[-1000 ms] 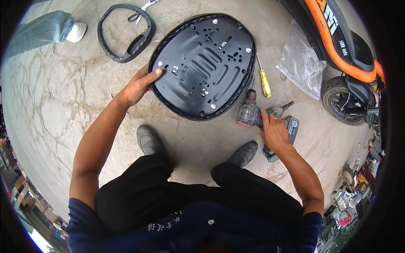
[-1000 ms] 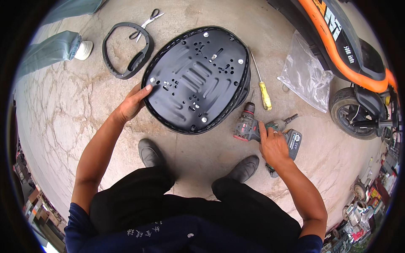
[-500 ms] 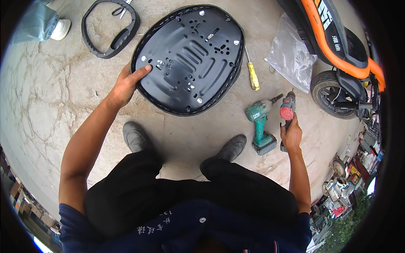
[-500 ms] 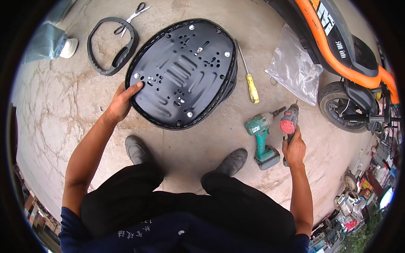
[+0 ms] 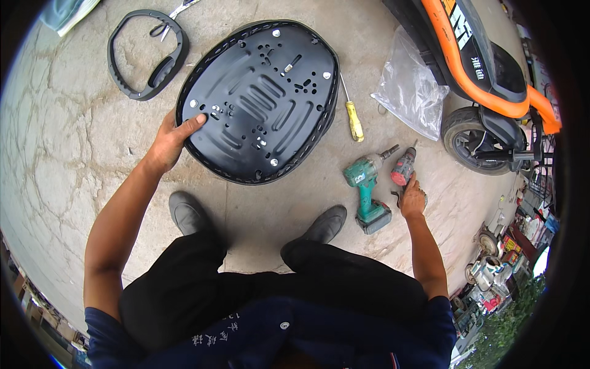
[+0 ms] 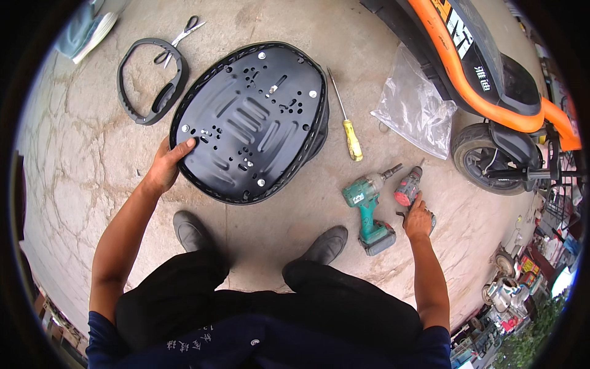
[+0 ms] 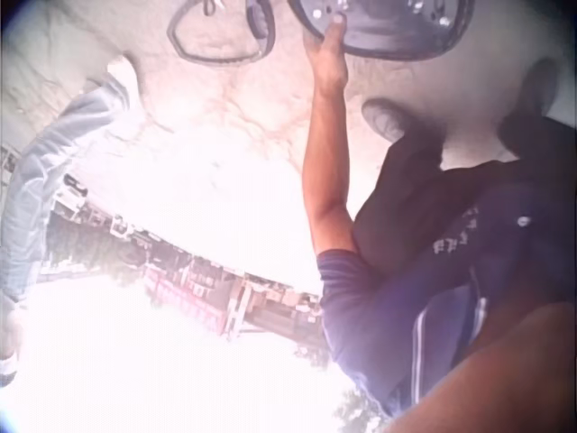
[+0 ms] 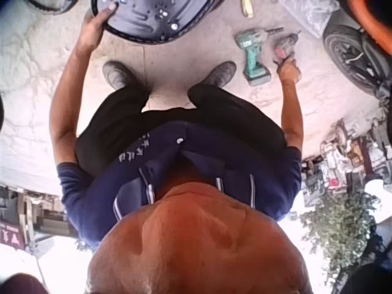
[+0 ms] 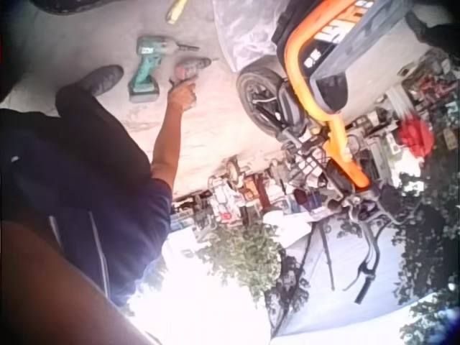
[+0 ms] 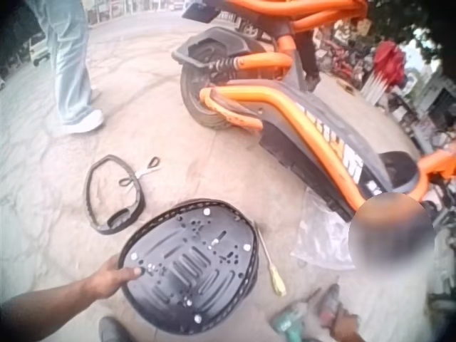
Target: The person uses a cordless drill to remove screws from a black plastic scooter seat base, then separates the base from the seat cushion. They hand-tighten screws and washers into the base and attach it to the scooter frame with assistance from another person.
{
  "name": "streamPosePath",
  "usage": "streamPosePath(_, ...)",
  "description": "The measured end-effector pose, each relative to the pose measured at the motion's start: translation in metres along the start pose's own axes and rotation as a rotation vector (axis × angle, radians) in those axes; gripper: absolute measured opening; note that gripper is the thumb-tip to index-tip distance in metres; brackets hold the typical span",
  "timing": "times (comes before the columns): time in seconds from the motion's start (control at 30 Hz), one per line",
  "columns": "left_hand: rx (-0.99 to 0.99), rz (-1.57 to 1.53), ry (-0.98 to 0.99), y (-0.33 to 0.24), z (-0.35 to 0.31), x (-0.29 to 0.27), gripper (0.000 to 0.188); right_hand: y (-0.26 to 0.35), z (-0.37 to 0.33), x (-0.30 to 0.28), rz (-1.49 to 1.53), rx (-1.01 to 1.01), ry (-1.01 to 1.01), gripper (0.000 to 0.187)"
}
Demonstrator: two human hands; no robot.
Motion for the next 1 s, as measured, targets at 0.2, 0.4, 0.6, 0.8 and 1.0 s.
streamPosePath(0.2,-0.001,0.003,0.005,0.001,0.004,-0.001,0.066,0.002,-0.006,0.018,0.130,-0.045,-0.028,0.097)
streamPosePath(0.4,-0.013,0.081,0.011,-0.006,0.002,0.000,0.066,0.006,-0.009,-0.005,0.173,0.026,0.012,0.084)
streamPosePath(0.6,0.008,0.051,0.042,-0.007,0.002,-0.001,0.061,0.017,-0.017,-0.044,0.100,0.121,0.126,0.050)
streamPosePath(0.8,0.024,0.040,0.041,-0.009,0.000,0.000,0.061,0.078,-0.030,-0.061,0.680,-0.101,0.154,0.064)
streamPosePath(1.0,0.074,0.072,0.046,-0.012,-0.001,0.004,0.065,0.109,-0.021,-0.054,0.451,-0.121,0.055,0.074)
Point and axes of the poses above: each hand's wrist, its own z-axis towards the middle knuckle, its own x-axis out of the palm, y = z × x, the point moved 3 cm from there along z, towards the middle knuckle, and after that the axes turned 8 degrees about -y, right-handed, at the moved point
